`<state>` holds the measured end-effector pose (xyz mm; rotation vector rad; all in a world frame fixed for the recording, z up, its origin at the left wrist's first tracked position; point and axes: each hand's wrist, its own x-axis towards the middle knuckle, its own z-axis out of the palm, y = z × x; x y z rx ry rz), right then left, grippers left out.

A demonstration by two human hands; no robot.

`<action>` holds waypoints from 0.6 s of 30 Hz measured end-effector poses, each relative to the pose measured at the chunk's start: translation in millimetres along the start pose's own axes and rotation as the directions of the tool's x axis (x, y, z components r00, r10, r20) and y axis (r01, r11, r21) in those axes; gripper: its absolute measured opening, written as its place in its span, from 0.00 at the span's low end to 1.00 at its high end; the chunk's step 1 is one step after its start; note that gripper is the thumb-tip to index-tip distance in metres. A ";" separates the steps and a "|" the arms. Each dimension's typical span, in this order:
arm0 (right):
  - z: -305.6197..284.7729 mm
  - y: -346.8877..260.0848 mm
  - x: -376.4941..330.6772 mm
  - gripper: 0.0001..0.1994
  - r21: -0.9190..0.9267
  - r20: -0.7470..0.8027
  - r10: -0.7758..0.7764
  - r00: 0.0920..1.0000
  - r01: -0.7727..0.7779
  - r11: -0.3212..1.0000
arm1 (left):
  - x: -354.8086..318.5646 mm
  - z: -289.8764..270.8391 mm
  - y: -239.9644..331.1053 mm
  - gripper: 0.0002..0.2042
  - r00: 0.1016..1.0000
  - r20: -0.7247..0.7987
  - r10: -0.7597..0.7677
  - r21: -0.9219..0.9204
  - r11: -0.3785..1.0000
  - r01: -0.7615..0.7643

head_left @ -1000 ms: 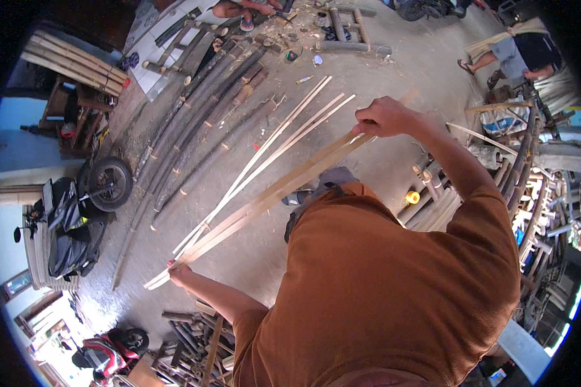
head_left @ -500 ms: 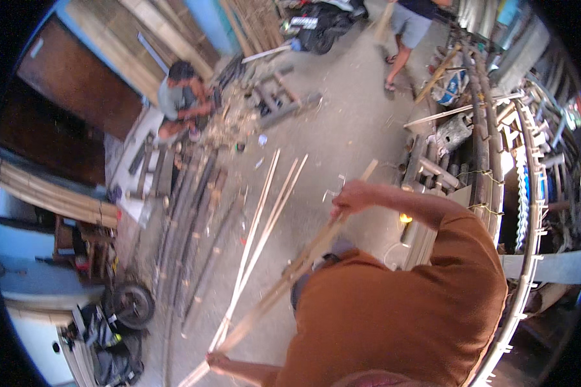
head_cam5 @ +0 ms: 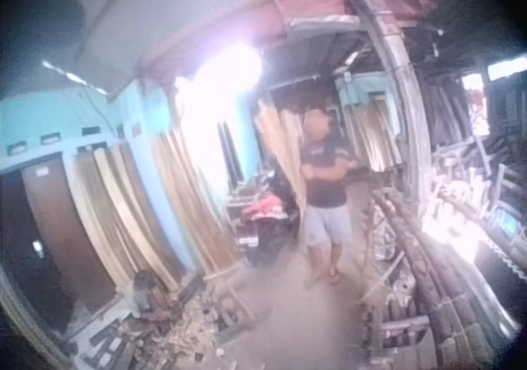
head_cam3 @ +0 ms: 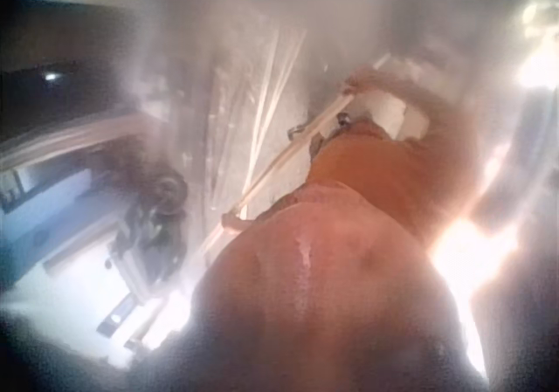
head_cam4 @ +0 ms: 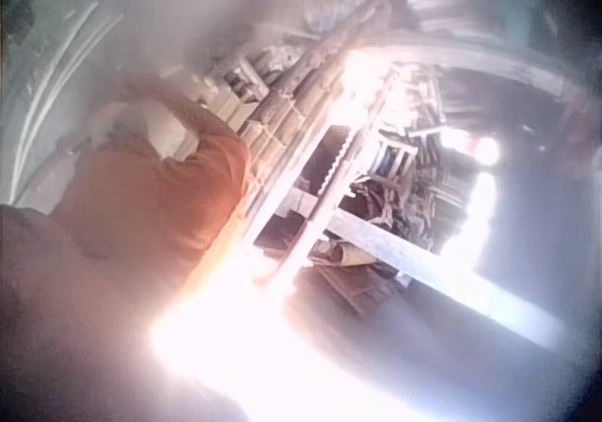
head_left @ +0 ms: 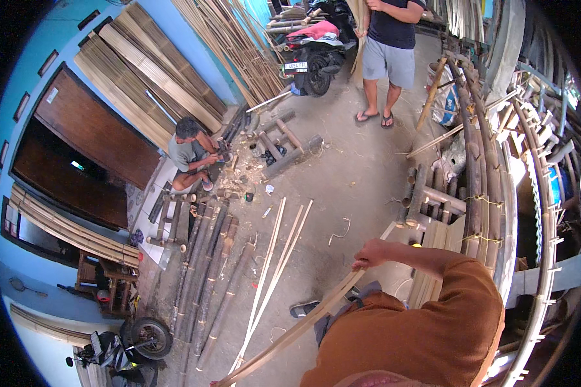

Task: The person unties a bundle of bamboo strips, selects several strips, and aligns them on the floor. They bend and straighten the strips to check flexibility and then arrange them in a parallel stack.

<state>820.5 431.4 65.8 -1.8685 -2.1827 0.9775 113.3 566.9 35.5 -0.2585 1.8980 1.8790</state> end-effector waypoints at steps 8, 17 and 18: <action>2.6 3.3 5.7 0.27 0.002 -0.021 0.034 0.999 -0.034 0.999 | -8.4 -37.6 41.1 0.25 0.998 -0.034 0.061 -0.051 0.997 -0.062; 33.6 7.1 7.5 0.22 0.040 -0.053 0.034 0.998 -0.032 0.999 | -18.1 -80.4 96.9 0.30 0.977 -0.014 0.211 -0.090 0.973 -0.212; 31.9 2.2 2.9 0.22 0.068 -0.046 0.042 0.998 -0.039 0.997 | -25.8 -78.0 98.0 0.32 0.958 0.051 0.282 -0.111 0.955 -0.276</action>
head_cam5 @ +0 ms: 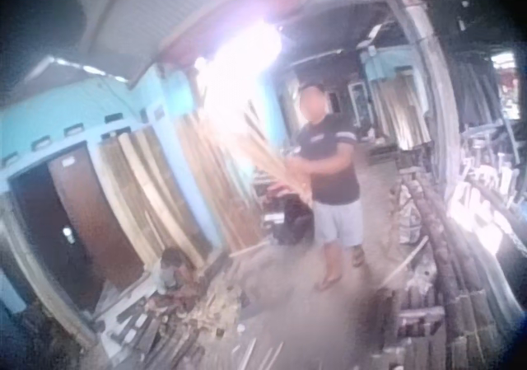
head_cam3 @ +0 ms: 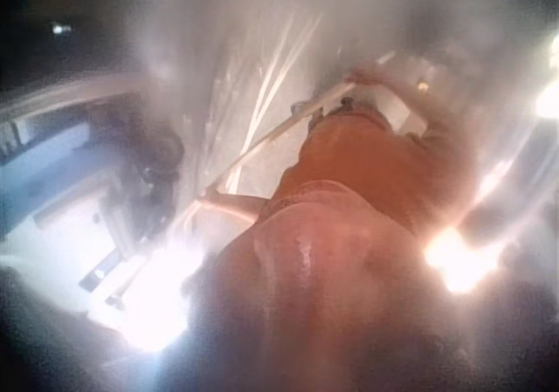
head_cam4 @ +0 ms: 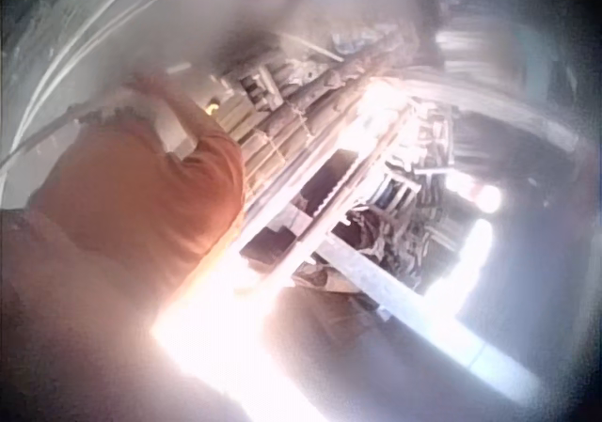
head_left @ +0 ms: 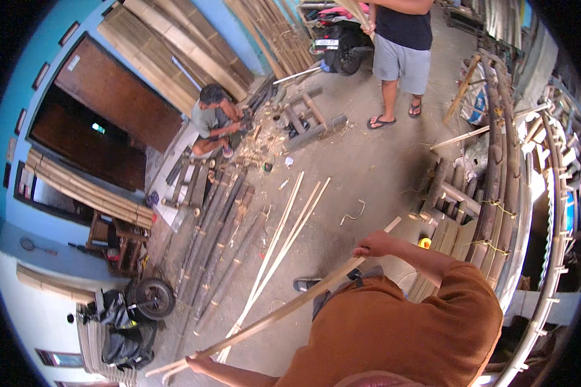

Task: The person unties a bundle of bamboo strips, selects several strips, and aligns them on the floor. They bend and straighten the strips to check flexibility and then arrange them in a parallel stack.

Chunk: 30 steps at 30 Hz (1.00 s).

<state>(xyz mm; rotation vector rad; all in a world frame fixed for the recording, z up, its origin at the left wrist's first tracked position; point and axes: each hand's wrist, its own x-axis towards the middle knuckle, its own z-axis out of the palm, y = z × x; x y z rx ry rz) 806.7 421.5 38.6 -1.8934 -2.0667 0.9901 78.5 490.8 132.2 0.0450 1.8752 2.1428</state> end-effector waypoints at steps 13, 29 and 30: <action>40.7 -9.0 39.8 0.20 0.131 0.095 -0.035 0.995 0.023 0.991 | -2.9 -18.0 29.2 0.26 0.916 0.389 -0.102 -0.005 0.994 0.113; 84.2 -26.7 85.1 0.19 -0.353 0.097 -0.153 0.983 0.178 0.918 | -215.3 -261.8 -281.2 0.16 0.637 0.330 -0.697 0.909 0.416 -0.017; 85.1 -27.7 89.5 0.18 -0.372 0.143 -0.159 0.977 0.202 0.906 | -222.1 -272.7 -285.0 0.15 0.648 0.302 -0.699 0.918 0.396 -0.001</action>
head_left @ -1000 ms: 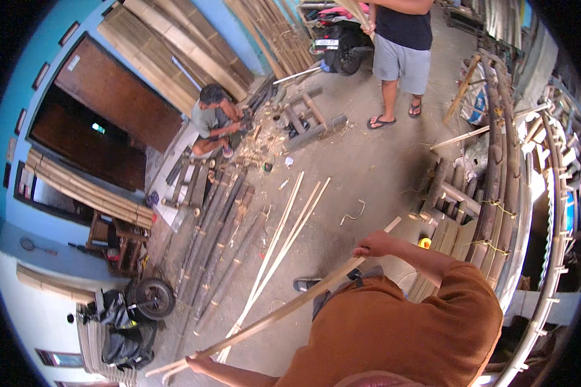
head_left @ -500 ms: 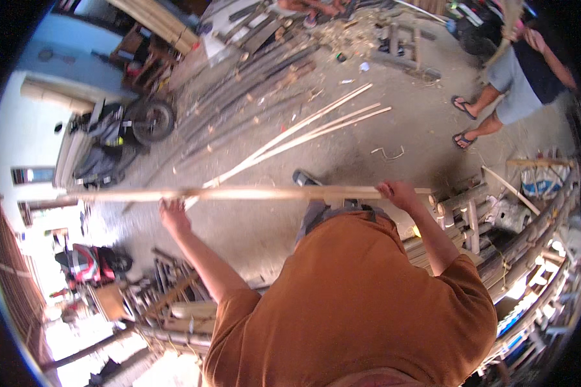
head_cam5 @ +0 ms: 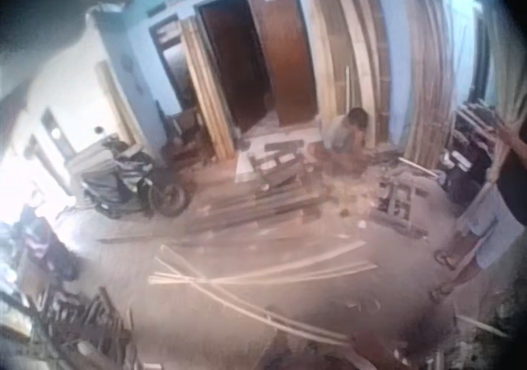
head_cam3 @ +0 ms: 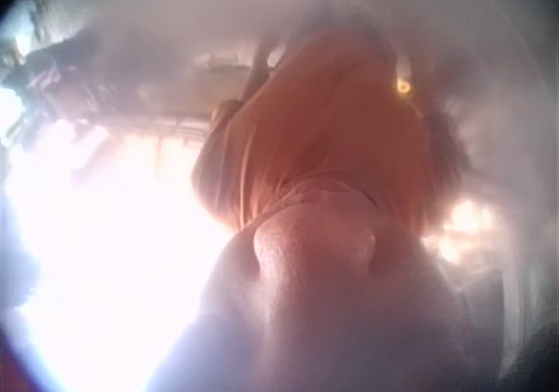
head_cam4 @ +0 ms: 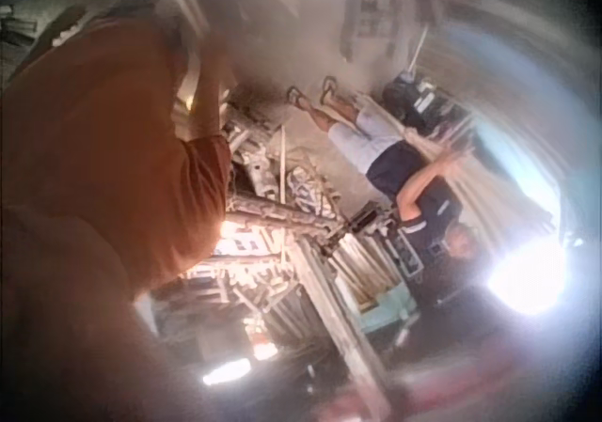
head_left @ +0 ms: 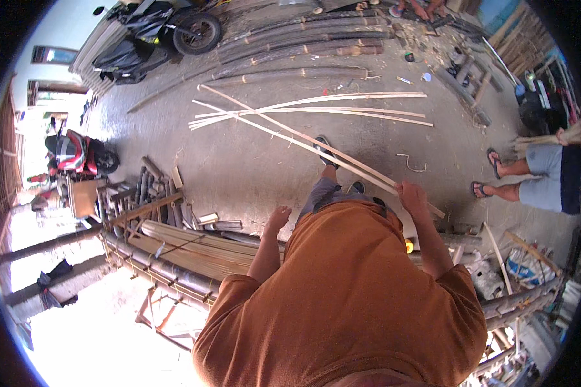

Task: The person unties a bundle of bamboo strips, selects several strips, and aligns them on the floor. They bend and straighten the strips to check flexibility and then arrange them in a parallel stack.

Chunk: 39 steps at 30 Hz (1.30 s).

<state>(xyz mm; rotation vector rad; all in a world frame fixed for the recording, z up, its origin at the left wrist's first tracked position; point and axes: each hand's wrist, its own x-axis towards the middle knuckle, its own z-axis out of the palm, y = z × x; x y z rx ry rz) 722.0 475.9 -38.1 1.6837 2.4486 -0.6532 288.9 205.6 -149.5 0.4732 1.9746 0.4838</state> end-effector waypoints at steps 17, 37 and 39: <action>-4.0 39.0 14.5 0.21 -0.020 0.047 -0.057 0.997 0.058 0.998 | -17.8 -41.1 9.0 0.17 0.960 -0.117 -0.253 -0.402 0.896 0.188; -34.1 43.7 -6.2 0.21 -0.091 0.006 0.042 0.999 -0.041 0.995 | 57.0 -111.4 -0.5 0.13 0.978 -0.048 -0.205 -0.451 0.878 0.162; -57.8 32.7 7.7 0.23 -0.158 0.077 0.154 0.985 -0.141 0.977 | 81.0 -126.2 -7.8 0.12 0.977 -0.001 -0.212 -0.479 0.858 0.185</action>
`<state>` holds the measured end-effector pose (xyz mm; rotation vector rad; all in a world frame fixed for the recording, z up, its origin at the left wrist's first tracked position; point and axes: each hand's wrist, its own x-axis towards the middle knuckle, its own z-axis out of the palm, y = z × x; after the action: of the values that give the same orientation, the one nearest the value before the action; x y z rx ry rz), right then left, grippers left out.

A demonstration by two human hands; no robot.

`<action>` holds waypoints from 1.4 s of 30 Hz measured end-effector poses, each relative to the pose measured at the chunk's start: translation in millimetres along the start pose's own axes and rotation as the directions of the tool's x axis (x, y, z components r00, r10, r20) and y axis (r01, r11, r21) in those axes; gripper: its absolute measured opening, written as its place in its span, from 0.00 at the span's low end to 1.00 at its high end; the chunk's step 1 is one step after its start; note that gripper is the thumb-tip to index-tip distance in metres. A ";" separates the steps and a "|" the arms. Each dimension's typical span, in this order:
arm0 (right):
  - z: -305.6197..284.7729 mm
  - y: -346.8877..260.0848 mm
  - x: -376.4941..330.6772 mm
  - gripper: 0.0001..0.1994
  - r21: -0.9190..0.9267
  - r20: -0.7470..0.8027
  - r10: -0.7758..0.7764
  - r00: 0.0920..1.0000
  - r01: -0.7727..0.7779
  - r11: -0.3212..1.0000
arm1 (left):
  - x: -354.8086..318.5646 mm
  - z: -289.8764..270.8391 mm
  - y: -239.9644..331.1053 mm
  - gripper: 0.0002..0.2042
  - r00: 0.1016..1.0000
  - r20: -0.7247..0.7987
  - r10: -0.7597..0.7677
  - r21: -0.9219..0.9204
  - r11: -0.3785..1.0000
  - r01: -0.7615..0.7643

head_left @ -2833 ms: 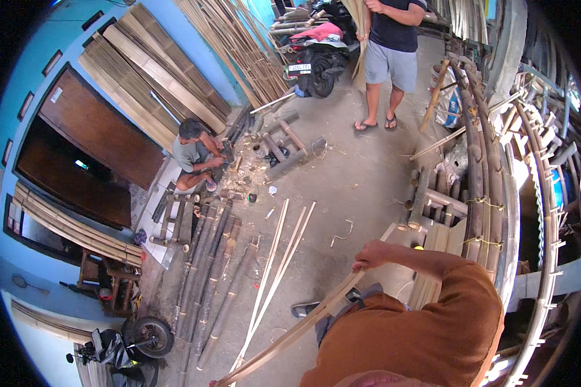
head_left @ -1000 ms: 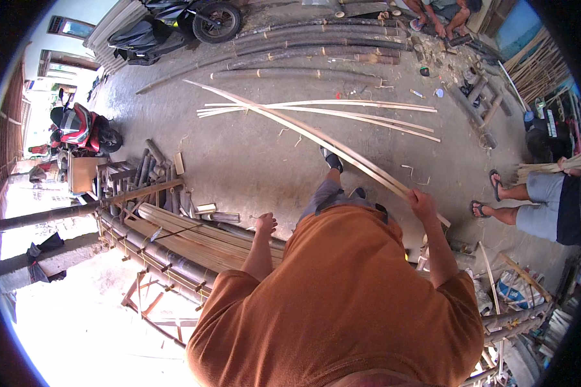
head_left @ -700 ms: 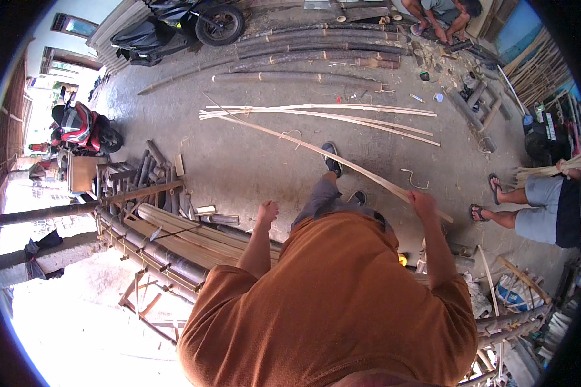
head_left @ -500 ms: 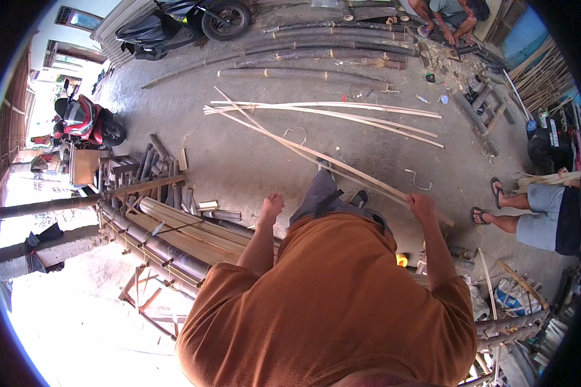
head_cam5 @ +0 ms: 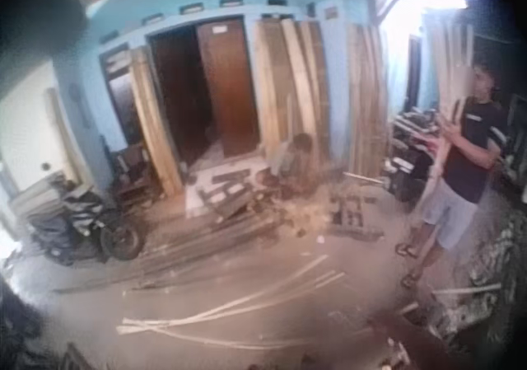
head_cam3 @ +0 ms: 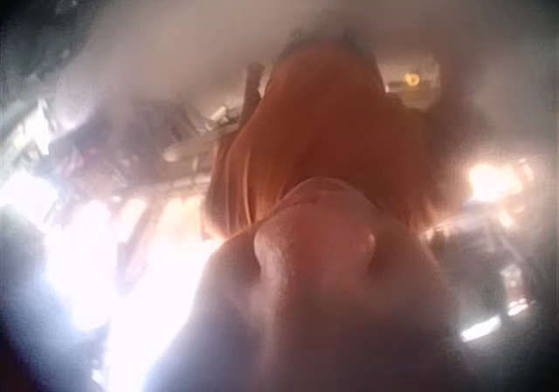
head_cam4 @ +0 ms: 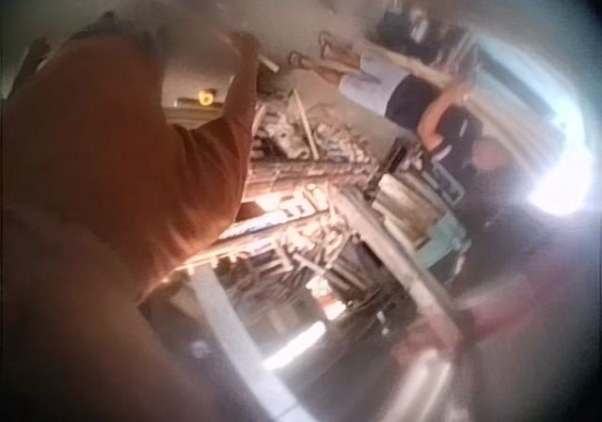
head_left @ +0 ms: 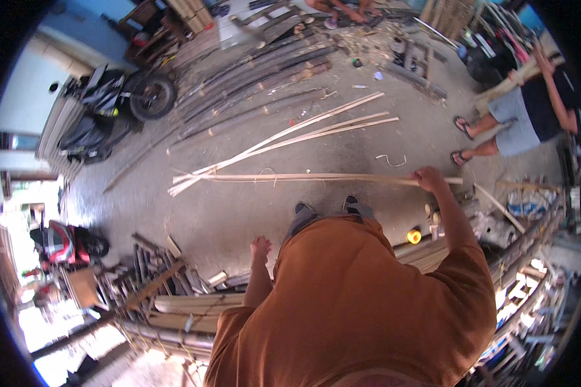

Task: The person unties a bundle of bamboo strips, selects several strips, and aligns them on the floor. They bend and straighten the strips to check flexibility and then arrange them in a parallel stack.

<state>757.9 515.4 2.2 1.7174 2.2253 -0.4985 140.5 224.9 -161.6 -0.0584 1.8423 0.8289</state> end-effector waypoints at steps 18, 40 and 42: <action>-140.2 -79.7 -33.0 0.27 0.211 0.760 0.154 0.631 -0.464 0.860 | 112.7 19.5 170.9 0.47 0.934 0.345 -0.094 -0.142 0.978 0.151; -255.3 -27.3 190.3 0.24 -0.019 -0.092 0.133 0.987 -0.135 0.991 | 200.2 238.9 481.4 0.28 0.987 -0.139 0.077 -0.802 0.577 -0.158; -247.4 -34.2 217.0 0.22 -0.042 -0.247 0.141 0.959 -0.156 0.987 | 193.6 235.0 498.6 0.28 0.984 -0.135 0.112 -0.779 0.602 -0.175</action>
<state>666.8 804.2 135.4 1.9875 2.2194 -0.1917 42.4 798.9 -114.7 -0.5174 1.4090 1.7418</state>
